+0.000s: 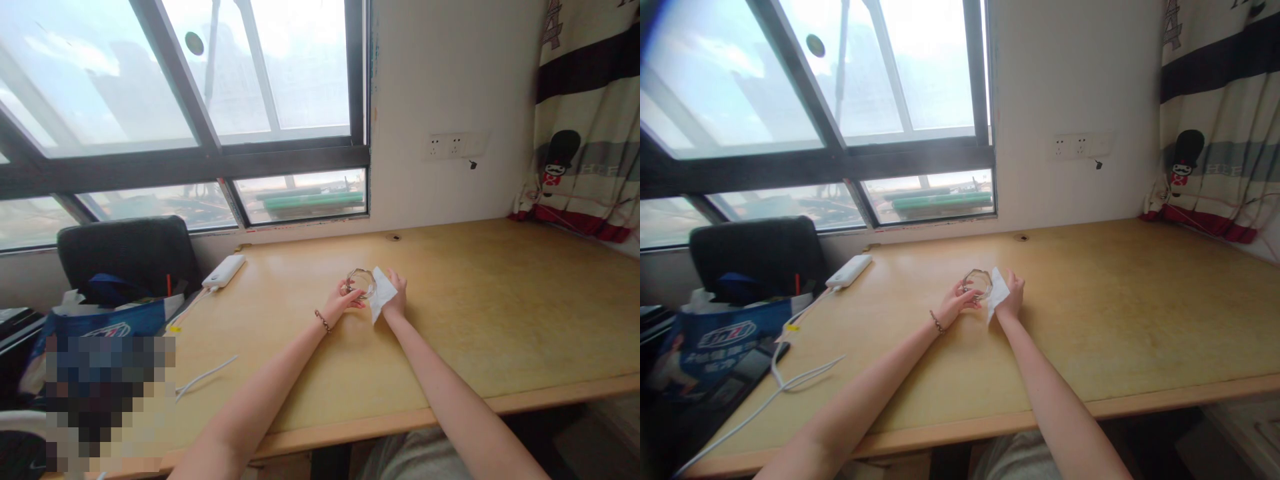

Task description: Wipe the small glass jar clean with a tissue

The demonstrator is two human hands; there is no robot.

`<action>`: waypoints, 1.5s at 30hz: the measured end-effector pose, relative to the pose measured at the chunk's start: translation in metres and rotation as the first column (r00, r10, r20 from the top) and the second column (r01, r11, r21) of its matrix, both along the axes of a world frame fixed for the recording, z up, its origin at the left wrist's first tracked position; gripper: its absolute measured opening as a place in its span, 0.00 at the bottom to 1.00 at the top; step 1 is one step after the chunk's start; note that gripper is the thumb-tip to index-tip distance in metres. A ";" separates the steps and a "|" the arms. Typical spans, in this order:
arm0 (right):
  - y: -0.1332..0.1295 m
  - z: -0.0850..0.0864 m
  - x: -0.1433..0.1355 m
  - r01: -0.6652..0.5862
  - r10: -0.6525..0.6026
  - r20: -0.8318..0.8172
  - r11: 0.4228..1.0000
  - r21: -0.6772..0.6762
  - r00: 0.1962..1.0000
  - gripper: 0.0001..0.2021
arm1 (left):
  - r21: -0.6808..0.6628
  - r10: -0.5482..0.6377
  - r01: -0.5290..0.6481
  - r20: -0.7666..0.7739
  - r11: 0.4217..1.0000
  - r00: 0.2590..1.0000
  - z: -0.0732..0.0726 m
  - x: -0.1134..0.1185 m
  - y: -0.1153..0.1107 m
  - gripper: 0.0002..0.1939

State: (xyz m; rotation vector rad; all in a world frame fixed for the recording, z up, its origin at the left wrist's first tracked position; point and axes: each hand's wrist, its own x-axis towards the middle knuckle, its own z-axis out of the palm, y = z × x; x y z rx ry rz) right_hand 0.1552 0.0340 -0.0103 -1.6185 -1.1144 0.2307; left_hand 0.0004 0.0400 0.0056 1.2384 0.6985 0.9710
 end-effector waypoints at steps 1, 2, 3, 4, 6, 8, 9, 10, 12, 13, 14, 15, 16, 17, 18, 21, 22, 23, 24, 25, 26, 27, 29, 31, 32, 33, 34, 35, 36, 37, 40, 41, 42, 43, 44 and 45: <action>0.000 0.001 -0.001 -0.001 0.001 0.000 1.000 -0.003 1.000 0.20 | -0.004 0.004 -0.004 0.001 1.000 1.000 0.000 0.000 0.000 0.26; 0.000 0.002 -0.002 -0.040 0.040 -0.004 0.999 -0.005 0.999 0.18 | -0.008 0.009 -0.009 0.003 1.000 1.000 0.000 0.000 0.001 0.26; 0.000 0.003 -0.003 -0.097 0.097 -0.008 0.995 -0.005 0.995 0.15 | -0.012 0.013 -0.013 0.005 1.000 1.000 -0.001 0.000 0.001 0.26; 0.001 0.003 -0.004 -0.161 0.161 -0.010 0.987 -0.004 0.987 0.14 | -0.015 0.018 -0.018 0.009 1.000 1.000 -0.001 0.000 0.002 0.26; 0.001 0.005 -0.007 -0.247 0.247 -0.035 0.969 -0.005 0.968 0.14 | -0.021 0.036 -0.035 0.024 0.999 0.999 -0.002 0.000 0.003 0.27; 0.001 0.007 -0.010 -0.302 0.299 -0.115 0.953 -0.007 0.947 0.16 | -0.033 0.073 -0.072 0.042 0.997 0.996 -0.003 0.000 0.005 0.27; 0.000 0.007 -0.012 -0.335 0.328 -0.163 0.942 -0.016 0.930 0.18 | -0.039 0.098 -0.097 0.048 0.995 0.994 -0.003 0.000 0.006 0.27; -0.001 0.008 -0.014 -0.370 0.357 -0.208 0.929 -0.026 0.911 0.19 | -0.042 0.125 -0.123 0.049 0.991 0.991 -0.004 0.000 0.007 0.27; -0.002 0.009 -0.018 -0.425 0.405 -0.244 0.905 -0.033 0.881 0.20 | -0.010 0.174 -0.174 0.038 0.985 0.984 -0.005 0.000 0.007 0.27; -0.003 0.009 -0.019 -0.445 0.425 -0.239 0.895 -0.035 0.873 0.19 | 0.029 0.194 -0.195 0.027 0.980 0.981 -0.005 0.001 0.006 0.27; -0.003 0.009 -0.021 -0.463 0.442 -0.238 0.885 -0.040 0.865 0.19 | 0.084 0.211 -0.211 0.014 0.974 0.977 -0.005 0.002 0.004 0.27; -0.004 0.008 -0.021 -0.488 0.461 -0.252 0.872 -0.052 0.851 0.18 | 0.148 0.220 -0.217 -0.002 0.965 0.975 -0.005 0.003 0.001 0.27; -0.004 0.007 -0.021 -0.515 0.477 -0.285 0.854 -0.076 0.832 0.17 | 0.215 0.222 -0.213 -0.020 0.953 0.975 -0.005 0.004 -0.001 0.28; -0.004 0.007 -0.021 -0.541 0.483 -0.326 0.834 -0.113 0.813 0.17 | 0.275 0.215 -0.195 -0.041 0.941 0.976 -0.005 0.004 -0.004 0.28; -0.004 0.007 -0.020 -0.559 0.481 -0.361 0.815 -0.152 0.799 0.16 | 0.324 0.205 -0.172 -0.069 0.930 0.976 -0.005 0.005 -0.007 0.29; -0.006 0.008 -0.016 -0.527 0.453 -0.308 0.818 -0.230 0.837 0.17 | 0.409 0.208 -0.128 -0.159 0.904 0.965 -0.004 0.005 -0.014 0.30; -0.007 0.009 -0.015 -0.484 0.435 -0.233 0.844 -0.231 0.870 0.18 | 0.424 0.225 -0.128 -0.185 0.896 0.957 -0.003 0.004 -0.015 0.30; -0.009 0.010 -0.014 -0.435 0.414 -0.140 0.875 -0.212 0.900 0.18 | 0.435 0.242 -0.133 -0.206 0.891 0.948 -0.001 0.003 -0.016 0.29; -0.011 0.011 -0.014 -0.387 0.387 -0.040 0.905 -0.178 0.921 0.18 | 0.435 0.256 -0.140 -0.220 0.889 0.942 0.000 0.002 -0.016 0.28; -0.012 0.013 -0.013 -0.347 0.356 0.051 0.928 -0.136 0.933 0.18 | 0.424 0.259 -0.144 -0.227 0.894 0.939 0.001 0.000 -0.016 0.27; -0.014 0.014 -0.013 -0.317 0.327 0.121 0.944 -0.095 0.937 0.18 | 0.404 0.255 -0.146 -0.231 0.903 0.939 0.002 -0.001 -0.015 0.26; -0.015 0.014 -0.013 -0.298 0.305 0.163 0.952 -0.065 0.939 0.18 | 0.379 0.247 -0.147 -0.230 0.914 0.941 0.002 -0.001 -0.014 0.25; -0.015 0.015 -0.012 -0.278 0.282 0.163 0.959 -0.047 0.945 0.18 | 0.332 0.231 -0.151 -0.218 0.931 0.948 0.002 -0.002 -0.013 0.22; -0.012 0.014 -0.012 -0.288 0.293 0.065 0.954 -0.079 0.954 0.19 | 0.312 0.222 -0.152 -0.200 0.938 0.954 0.001 -0.002 -0.011 0.22; -0.009 0.013 -0.012 -0.315 0.314 -0.024 0.943 -0.109 0.949 0.20 | 0.308 0.221 -0.156 -0.188 0.938 0.957 0.001 -0.002 -0.010 0.22; -0.007 0.012 -0.012 -0.363 0.345 -0.138 0.922 -0.135 0.928 0.21 | 0.305 0.223 -0.163 -0.173 0.938 0.959 0.000 -0.002 -0.009 0.23; -0.005 0.011 -0.012 -0.427 0.381 -0.266 0.892 -0.145 0.886 0.21 | 0.301 0.229 -0.173 -0.159 0.938 0.960 0.000 -0.002 -0.008 0.24; -0.003 0.011 -0.013 -0.497 0.415 -0.394 0.858 -0.130 0.820 0.21 | 0.296 0.238 -0.187 -0.146 0.937 0.960 0.000 -0.002 -0.007 0.25; -0.002 0.011 -0.014 -0.561 0.448 -0.505 0.823 -0.089 0.738 0.20 | 0.289 0.248 -0.202 -0.133 0.936 0.960 0.000 -0.002 -0.006 0.25; -0.001 0.011 -0.014 -0.609 0.478 -0.587 0.792 -0.033 0.653 0.18 | 0.280 0.258 -0.217 -0.120 0.935 0.959 0.000 -0.002 -0.005 0.25; -0.002 0.011 -0.016 -0.679 0.526 -0.689 0.731 0.067 0.498 0.13 | 0.248 0.253 -0.226 -0.084 0.942 0.964 0.000 -0.001 -0.003 0.26; -0.002 0.011 -0.015 -0.693 0.531 -0.689 0.719 0.058 0.494 0.12 | 0.245 0.237 -0.212 -0.079 0.946 0.968 -0.001 -0.001 -0.003 0.26; -0.003 0.011 -0.015 -0.701 0.532 -0.672 0.713 0.028 0.515 0.12 | 0.250 0.216 -0.191 -0.077 0.949 0.973 -0.001 0.000 -0.003 0.28; -0.004 0.010 -0.014 -0.698 0.529 -0.637 0.716 -0.019 0.560 0.11 | 0.261 0.192 -0.166 -0.077 0.951 0.978 -0.002 0.001 -0.004 0.29; -0.004 0.010 -0.013 -0.684 0.524 -0.581 0.726 -0.076 0.622 0.10 | 0.276 0.168 -0.140 -0.081 0.951 0.982 -0.003 0.002 -0.005 0.30; -0.005 0.010 -0.012 -0.651 0.515 -0.504 0.747 -0.133 0.694 0.09 | 0.292 0.151 -0.120 -0.088 0.949 0.985 -0.004 0.003 -0.006 0.32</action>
